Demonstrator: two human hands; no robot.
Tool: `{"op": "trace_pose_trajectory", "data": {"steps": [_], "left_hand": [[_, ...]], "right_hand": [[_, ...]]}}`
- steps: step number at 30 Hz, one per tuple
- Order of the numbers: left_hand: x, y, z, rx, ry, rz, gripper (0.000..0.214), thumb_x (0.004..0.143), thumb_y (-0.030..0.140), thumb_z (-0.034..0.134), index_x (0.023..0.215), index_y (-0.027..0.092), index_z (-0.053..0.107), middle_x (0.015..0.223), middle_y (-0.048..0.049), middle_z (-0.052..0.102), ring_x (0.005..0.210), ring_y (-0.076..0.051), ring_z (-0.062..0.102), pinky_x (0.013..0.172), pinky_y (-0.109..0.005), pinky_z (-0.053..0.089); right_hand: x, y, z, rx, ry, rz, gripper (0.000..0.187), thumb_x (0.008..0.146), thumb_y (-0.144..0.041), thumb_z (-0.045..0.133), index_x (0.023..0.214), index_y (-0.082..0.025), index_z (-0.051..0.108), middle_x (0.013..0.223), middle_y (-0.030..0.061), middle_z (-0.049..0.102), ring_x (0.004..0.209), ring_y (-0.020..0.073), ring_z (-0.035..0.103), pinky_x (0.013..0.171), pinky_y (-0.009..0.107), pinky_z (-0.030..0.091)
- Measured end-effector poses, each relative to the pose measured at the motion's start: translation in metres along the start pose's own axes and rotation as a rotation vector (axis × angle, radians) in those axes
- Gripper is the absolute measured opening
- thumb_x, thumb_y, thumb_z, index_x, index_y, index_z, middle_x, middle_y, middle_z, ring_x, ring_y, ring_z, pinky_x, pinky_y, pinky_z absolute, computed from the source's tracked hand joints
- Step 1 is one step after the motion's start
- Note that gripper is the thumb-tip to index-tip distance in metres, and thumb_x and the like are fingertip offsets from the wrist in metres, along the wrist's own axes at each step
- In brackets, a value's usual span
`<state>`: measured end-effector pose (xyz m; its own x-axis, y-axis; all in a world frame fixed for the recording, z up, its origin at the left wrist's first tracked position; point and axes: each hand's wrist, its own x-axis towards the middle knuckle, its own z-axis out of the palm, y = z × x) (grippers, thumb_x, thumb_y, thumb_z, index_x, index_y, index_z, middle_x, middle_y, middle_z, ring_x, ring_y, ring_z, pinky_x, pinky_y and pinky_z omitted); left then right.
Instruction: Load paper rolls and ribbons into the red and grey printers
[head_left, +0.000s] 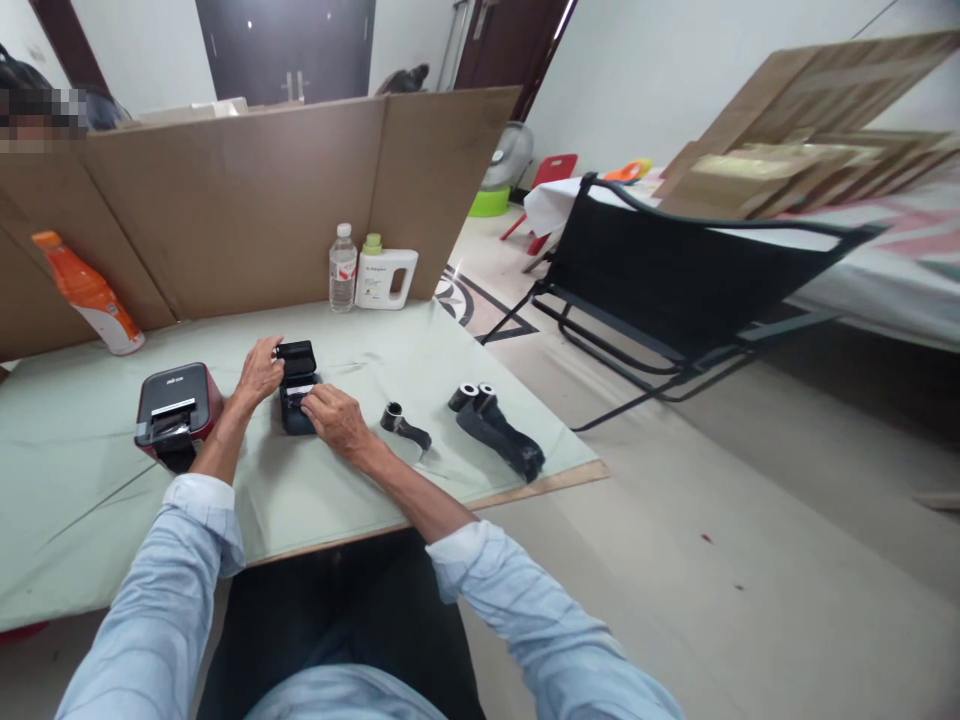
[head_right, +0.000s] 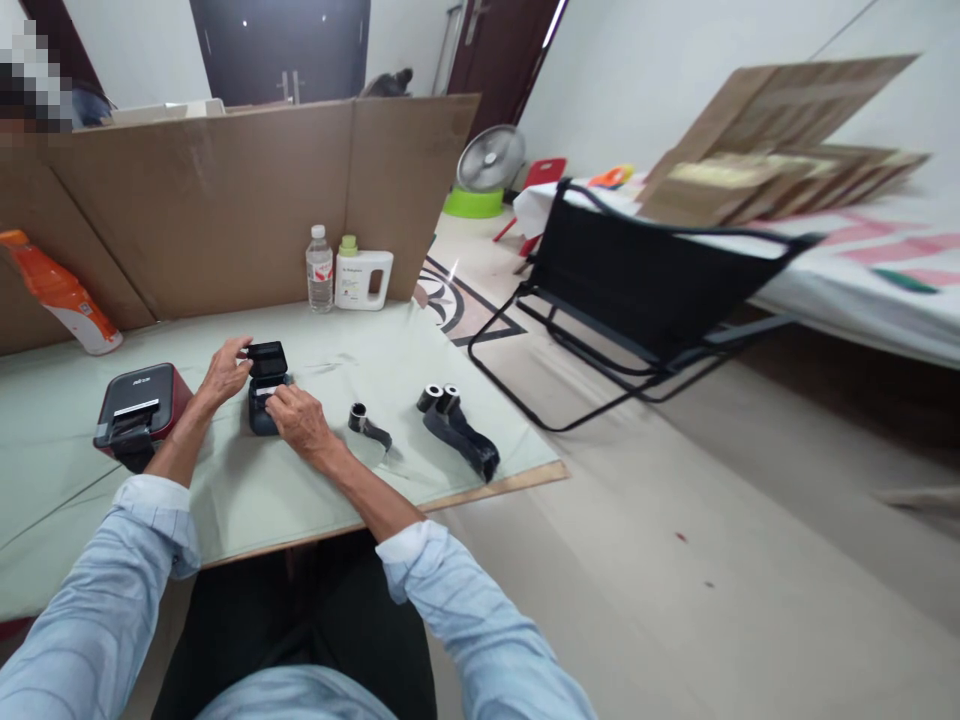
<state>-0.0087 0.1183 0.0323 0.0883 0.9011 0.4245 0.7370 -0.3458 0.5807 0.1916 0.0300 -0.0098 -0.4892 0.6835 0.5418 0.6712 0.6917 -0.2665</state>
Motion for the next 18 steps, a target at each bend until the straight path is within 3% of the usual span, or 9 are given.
{"op": "trace_pose_trajectory", "data": {"steps": [4, 8, 14, 18], "left_hand": [[-0.009, 0.004, -0.008, 0.001, -0.022, 0.069, 0.043, 0.082, 0.009, 0.058, 0.120, 0.019, 0.076, 0.115, -0.0095, 0.072, 0.096, -0.022, 0.069, 0.102, -0.042, 0.057], [-0.028, 0.011, -0.016, 0.019, -0.081, 0.145, 0.039, 0.084, 0.009, 0.056, 0.113, 0.019, 0.078, 0.118, -0.0104, 0.073, 0.109, -0.024, 0.069, 0.106, -0.042, 0.056], [-0.062, 0.012, -0.026, 0.012, -0.211, 0.201, 0.047, 0.081, 0.006, 0.056, 0.119, 0.021, 0.079, 0.129, -0.0107, 0.070, 0.120, -0.024, 0.067, 0.110, -0.042, 0.056], [-0.076, 0.003, -0.029, -0.003, -0.242, 0.190, 0.048, 0.084, 0.009, 0.056, 0.126, 0.022, 0.077, 0.137, -0.0122, 0.066, 0.124, -0.025, 0.064, 0.102, -0.040, 0.060]], "right_hand": [[-0.005, -0.002, 0.003, 0.019, 0.012, 0.004, 0.025, 0.109, -0.020, 0.051, 0.096, -0.022, 0.072, 0.101, 0.0091, 0.067, 0.096, 0.0233, 0.058, 0.083, 0.033, 0.043], [-0.008, -0.002, 0.005, -0.015, 0.026, -0.007, 0.029, 0.110, -0.020, 0.047, 0.096, -0.022, 0.071, 0.102, 0.0094, 0.068, 0.096, 0.0235, 0.058, 0.083, 0.033, 0.044], [-0.009, -0.001, 0.006, -0.014, 0.018, -0.005, 0.029, 0.110, -0.018, 0.045, 0.098, -0.022, 0.072, 0.103, 0.0103, 0.069, 0.096, 0.0241, 0.058, 0.084, 0.034, 0.045], [-0.009, -0.002, 0.005, 0.012, 0.000, 0.000, 0.028, 0.108, -0.018, 0.046, 0.098, -0.021, 0.072, 0.105, 0.0109, 0.069, 0.097, 0.0249, 0.059, 0.087, 0.035, 0.047]]}}
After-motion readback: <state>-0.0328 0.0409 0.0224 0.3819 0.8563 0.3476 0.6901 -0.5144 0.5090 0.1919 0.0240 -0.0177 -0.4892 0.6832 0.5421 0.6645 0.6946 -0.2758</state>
